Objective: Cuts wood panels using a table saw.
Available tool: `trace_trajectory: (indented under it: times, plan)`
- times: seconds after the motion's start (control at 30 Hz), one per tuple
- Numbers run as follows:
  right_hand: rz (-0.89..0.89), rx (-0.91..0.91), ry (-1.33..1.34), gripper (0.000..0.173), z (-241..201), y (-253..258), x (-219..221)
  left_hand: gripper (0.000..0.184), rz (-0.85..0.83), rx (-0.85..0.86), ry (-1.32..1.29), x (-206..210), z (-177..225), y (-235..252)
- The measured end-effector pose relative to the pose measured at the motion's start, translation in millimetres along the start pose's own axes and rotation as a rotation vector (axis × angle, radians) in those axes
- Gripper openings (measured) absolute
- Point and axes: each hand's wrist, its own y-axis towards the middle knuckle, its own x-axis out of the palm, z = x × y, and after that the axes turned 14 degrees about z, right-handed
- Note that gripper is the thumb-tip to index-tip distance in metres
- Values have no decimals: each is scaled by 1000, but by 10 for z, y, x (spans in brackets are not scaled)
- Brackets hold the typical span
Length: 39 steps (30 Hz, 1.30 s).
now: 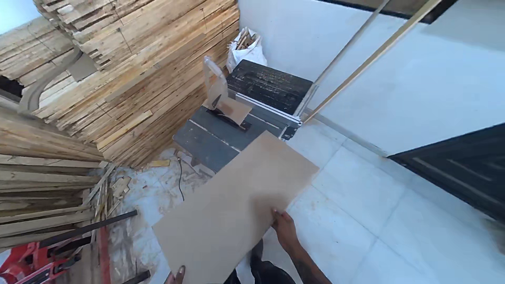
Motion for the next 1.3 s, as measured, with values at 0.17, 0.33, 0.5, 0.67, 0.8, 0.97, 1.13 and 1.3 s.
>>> trace_trajectory:
  times: [0.17, 0.33, 0.5, 0.67, 0.8, 0.97, 1.13, 1.3]
  plan:
    - [-27, -20, -80, 30, -95, 118, 250, 44, 64, -25, -51, 865, 65, -71]
    - [-75, 74, -96, 36, 119, -285, 204, 47, 96, -62, -40, 1010, 103, -204]
    - [-91, 72, -164, 35, 194, -354, 147, 45, 125, -99, -112, 1237, 137, -434]
    - [-56, 64, -146, 35, 207, -170, 227, 45, 101, -141, -153, 1313, 142, -427]
    - [-42, 50, -189, 33, 207, -200, 621, 45, 120, -158, -153, 1216, 244, -81]
    - [-42, 51, -219, 30, 205, -208, 1798, 47, 140, -155, -177, 954, 597, 945]
    - [-83, 37, -338, 35, 305, -206, 3240, 51, 173, -117, -156, 546, 1208, 2267]
    - [-294, -4, -447, 53, -291, -719, 3854, 54, 243, -55, -145, 194, 1812, 2898]
